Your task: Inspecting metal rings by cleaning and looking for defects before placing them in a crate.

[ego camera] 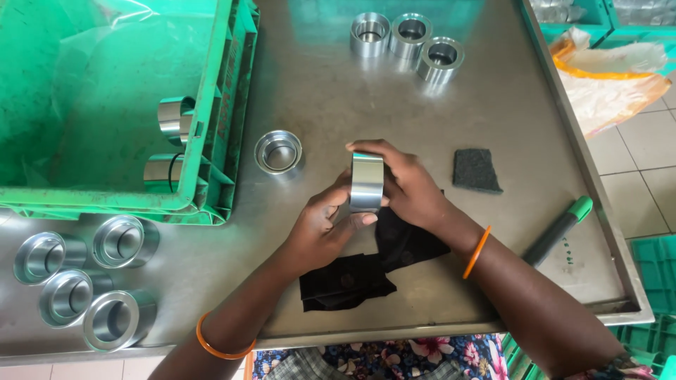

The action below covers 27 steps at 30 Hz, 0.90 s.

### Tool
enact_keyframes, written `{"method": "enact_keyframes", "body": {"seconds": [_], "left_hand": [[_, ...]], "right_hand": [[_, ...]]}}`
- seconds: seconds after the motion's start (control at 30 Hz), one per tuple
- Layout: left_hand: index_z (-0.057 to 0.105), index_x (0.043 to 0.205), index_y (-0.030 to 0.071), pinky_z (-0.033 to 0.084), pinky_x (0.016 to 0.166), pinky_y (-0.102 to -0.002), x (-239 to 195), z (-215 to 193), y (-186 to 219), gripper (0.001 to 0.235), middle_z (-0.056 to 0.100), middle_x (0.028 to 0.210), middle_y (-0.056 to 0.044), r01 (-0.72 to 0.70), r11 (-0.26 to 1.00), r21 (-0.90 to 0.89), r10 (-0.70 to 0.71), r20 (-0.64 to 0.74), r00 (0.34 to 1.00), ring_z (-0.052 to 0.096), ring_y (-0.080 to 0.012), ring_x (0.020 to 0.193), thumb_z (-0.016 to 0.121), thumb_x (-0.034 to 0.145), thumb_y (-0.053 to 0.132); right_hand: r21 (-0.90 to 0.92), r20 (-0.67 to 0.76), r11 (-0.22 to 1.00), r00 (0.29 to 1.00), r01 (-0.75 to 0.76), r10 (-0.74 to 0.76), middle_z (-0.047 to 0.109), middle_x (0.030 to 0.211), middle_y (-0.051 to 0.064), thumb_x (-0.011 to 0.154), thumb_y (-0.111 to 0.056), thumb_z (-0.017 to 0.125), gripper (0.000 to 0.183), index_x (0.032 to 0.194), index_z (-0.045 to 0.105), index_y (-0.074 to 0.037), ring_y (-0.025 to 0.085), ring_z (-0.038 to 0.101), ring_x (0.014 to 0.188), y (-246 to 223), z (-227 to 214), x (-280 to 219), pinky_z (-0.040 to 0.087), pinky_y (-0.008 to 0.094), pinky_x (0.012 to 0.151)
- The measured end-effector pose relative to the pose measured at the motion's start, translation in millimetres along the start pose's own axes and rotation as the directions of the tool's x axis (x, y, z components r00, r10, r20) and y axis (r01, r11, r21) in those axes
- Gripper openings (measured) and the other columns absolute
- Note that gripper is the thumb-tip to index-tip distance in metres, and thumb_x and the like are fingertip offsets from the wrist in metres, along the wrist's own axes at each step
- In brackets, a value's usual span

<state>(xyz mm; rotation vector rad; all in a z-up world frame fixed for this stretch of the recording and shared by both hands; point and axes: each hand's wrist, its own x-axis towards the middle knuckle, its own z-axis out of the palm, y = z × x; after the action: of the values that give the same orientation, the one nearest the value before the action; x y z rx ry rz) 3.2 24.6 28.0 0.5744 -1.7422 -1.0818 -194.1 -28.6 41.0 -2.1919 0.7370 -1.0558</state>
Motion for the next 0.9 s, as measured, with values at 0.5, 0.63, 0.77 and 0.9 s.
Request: {"method": "enact_keyframes", "body": {"seconds": [0.5,0.63,0.77,0.9], "left_hand": [[0.059,0.134,0.002,0.055,0.093,-0.030,-8,8,-22,0.044,0.069,0.111,-0.004,0.414,0.869,-0.271,-0.402,0.101,0.910,0.067,-0.0104,0.105,0.072,0.096,0.019],[0.064,0.125,0.001,0.056,0.085,-0.030,-18,24,-39,0.039,0.068,0.106,-0.003,0.467,0.850,-0.243,-0.427,0.199,0.882,0.065,-0.0099,0.095,0.073,0.097,0.027],[0.067,0.116,0.002,0.054,0.083,-0.029,-16,27,-46,0.040,0.071,0.099,-0.002,0.492,0.862,-0.117,-0.450,0.268,0.852,0.065,-0.0099,0.091,0.073,0.095,0.035],[0.066,0.116,0.004,0.053,0.087,-0.029,-16,27,-52,0.043,0.074,0.103,-0.003,0.474,0.867,-0.152,-0.427,0.260,0.866,0.067,-0.0103,0.096,0.067,0.099,0.043]], "right_hand": [[-0.523,-0.035,0.848,0.996,-0.087,0.080,0.067,0.100,0.008,0.093,-0.004,0.056,0.036,0.126,0.066,-0.014,0.026,0.058,0.098,36,-27,-4,0.050,0.041,0.091],[-0.718,0.155,0.683,0.987,0.136,-0.034,0.066,0.099,0.012,0.085,-0.043,0.070,0.045,0.122,0.071,-0.016,0.031,0.053,0.095,33,-4,-3,0.041,0.049,0.083],[-0.611,0.167,0.790,0.984,0.057,0.058,0.068,0.098,0.007,0.095,-0.042,0.066,0.036,0.113,0.069,-0.011,0.027,0.060,0.092,46,-1,-8,0.045,0.041,0.084],[0.061,0.014,0.987,0.988,-0.152,0.151,0.068,0.104,0.003,0.116,-0.047,0.051,0.044,0.112,0.069,-0.008,0.015,0.063,0.101,90,-11,-19,0.047,0.032,0.096]]}}
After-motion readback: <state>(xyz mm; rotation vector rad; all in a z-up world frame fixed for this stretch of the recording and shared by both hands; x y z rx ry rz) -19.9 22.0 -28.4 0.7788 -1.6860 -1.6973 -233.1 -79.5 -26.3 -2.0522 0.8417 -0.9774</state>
